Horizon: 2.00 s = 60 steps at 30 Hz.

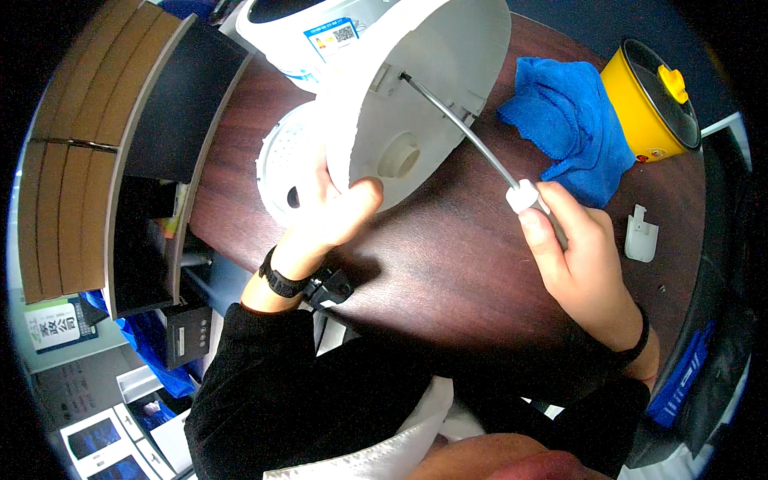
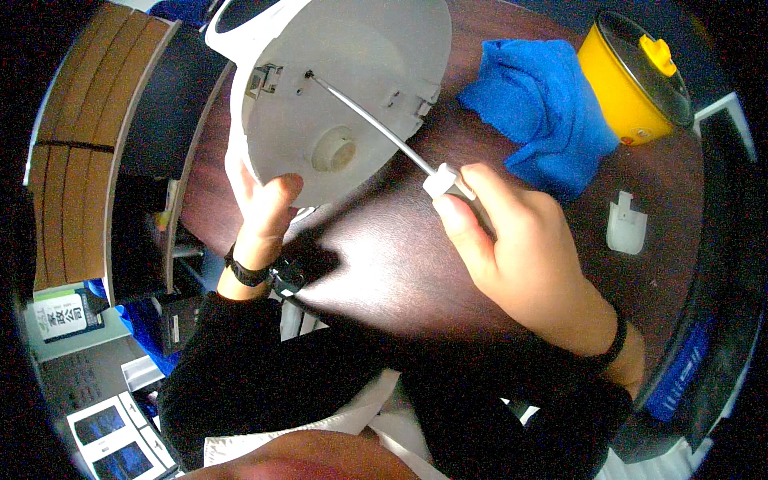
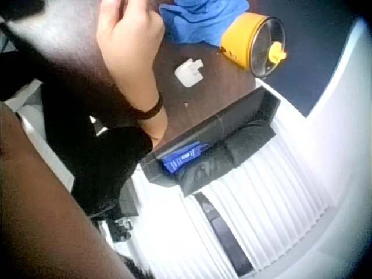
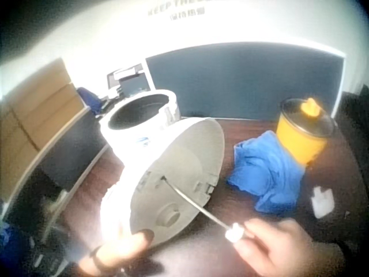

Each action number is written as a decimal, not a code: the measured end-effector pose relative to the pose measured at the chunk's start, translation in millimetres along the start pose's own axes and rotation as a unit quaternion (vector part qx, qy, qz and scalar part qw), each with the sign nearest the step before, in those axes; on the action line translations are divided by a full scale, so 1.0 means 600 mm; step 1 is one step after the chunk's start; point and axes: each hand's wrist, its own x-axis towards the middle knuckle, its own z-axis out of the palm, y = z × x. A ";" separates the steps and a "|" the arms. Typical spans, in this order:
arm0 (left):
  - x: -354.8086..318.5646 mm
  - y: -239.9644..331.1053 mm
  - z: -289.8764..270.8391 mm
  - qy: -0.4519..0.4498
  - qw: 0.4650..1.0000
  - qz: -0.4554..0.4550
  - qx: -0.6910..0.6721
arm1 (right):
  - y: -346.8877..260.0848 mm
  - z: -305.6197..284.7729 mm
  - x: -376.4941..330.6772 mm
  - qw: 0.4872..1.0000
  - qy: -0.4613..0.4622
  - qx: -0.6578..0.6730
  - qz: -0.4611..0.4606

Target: The person uses a screwdriver to remove screws from the underside of a white circular appliance part. After removing the screws, they wipe the part with a blue cloth.

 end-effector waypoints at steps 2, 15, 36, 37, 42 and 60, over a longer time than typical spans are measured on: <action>-0.002 -0.001 -0.001 -0.002 1.000 0.000 0.006 | 0.008 0.002 -0.001 0.997 0.036 -0.053 -0.038; 0.005 0.001 0.007 -0.003 0.999 -0.044 -0.002 | -0.016 -0.057 0.008 0.894 0.064 -0.439 -0.054; -0.005 0.015 0.008 0.014 0.998 0.017 0.059 | -0.021 -0.013 -0.002 0.949 -0.158 0.233 0.144; -0.008 0.016 0.007 0.012 0.999 0.001 0.039 | -0.013 -0.015 0.001 0.976 -0.128 0.154 0.083; -0.015 0.020 -0.002 0.016 1.000 -0.026 0.004 | 0.017 -0.025 0.025 0.956 0.083 -0.251 -0.124; -0.034 0.004 0.000 0.025 0.998 0.060 -0.023 | -0.032 -0.023 -0.006 0.897 -0.206 0.313 0.233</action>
